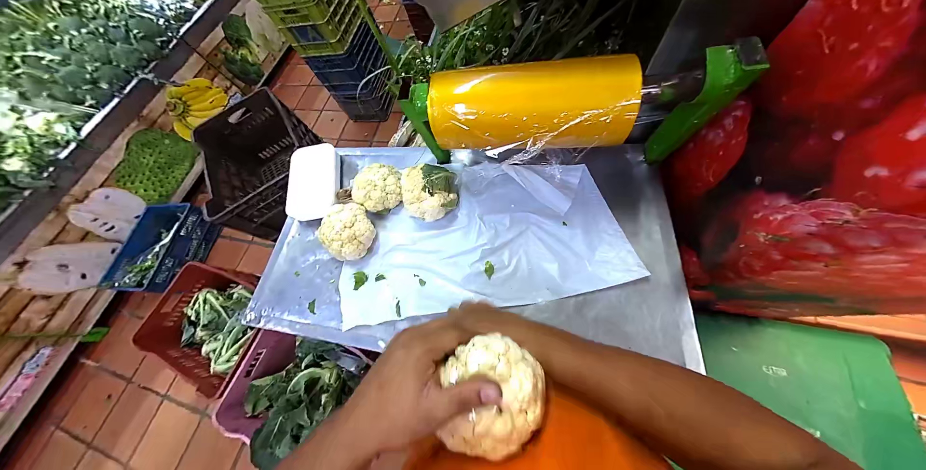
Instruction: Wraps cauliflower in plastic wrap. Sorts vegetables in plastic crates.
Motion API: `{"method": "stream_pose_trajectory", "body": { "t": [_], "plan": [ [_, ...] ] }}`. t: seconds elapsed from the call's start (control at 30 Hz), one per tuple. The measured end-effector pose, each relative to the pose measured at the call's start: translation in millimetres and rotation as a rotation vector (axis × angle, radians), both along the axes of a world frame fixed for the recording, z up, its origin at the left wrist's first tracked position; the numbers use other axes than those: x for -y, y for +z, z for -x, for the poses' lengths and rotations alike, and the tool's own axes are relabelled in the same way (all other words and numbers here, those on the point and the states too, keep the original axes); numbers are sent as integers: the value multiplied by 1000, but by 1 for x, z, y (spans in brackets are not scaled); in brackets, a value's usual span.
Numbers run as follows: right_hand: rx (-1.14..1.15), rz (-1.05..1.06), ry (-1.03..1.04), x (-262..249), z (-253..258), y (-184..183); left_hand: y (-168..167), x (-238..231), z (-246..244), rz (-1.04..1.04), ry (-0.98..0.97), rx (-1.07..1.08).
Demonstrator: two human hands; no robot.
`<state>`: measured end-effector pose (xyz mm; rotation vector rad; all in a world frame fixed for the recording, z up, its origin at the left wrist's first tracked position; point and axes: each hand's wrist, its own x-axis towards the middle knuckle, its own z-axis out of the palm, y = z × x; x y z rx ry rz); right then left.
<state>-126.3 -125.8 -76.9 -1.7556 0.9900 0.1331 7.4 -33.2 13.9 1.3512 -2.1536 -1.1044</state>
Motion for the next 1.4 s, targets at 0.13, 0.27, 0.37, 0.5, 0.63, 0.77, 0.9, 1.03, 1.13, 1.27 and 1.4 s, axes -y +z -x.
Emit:
{"method": "stream_pose_trajectory", "body": {
  "t": [0.13, 0.27, 0.37, 0.5, 0.63, 0.77, 0.9, 1.03, 1.13, 1.27, 1.4],
  "plan": [
    [486, -41, -15, 3, 99, 48, 17, 27, 7, -252, 223, 106],
    [500, 33, -110, -33, 135, 41, 3, 33, -3, -375, 458, -233],
    [853, -75, -575, -71, 146, 7, -57, 4, -26, -312, 575, -505],
    [1038, -205, -606, -100, 124, -1, -92, -27, 6, -378, 438, -904],
    [732, -102, -148, -65, 140, 16, -67, -10, -28, -396, 324, -909],
    [569, 100, -384, -39, 150, 51, -56, -21, -51, -366, 218, -716],
    [452, 8, -35, -33, 121, 86, -44, -22, -54, -330, 128, -650],
    [673, 53, -194, -5, 142, 96, -33, -27, -61, -360, 105, -585],
    [746, 124, -453, 4, 160, 93, -34, -31, -65, -404, 116, -581],
    [527, 73, -101, -39, 125, 87, -33, -25, -64, -445, 114, -603],
    [849, 110, -379, -46, 100, 81, -31, -18, -57, -400, -5, -700]
  ]
}}
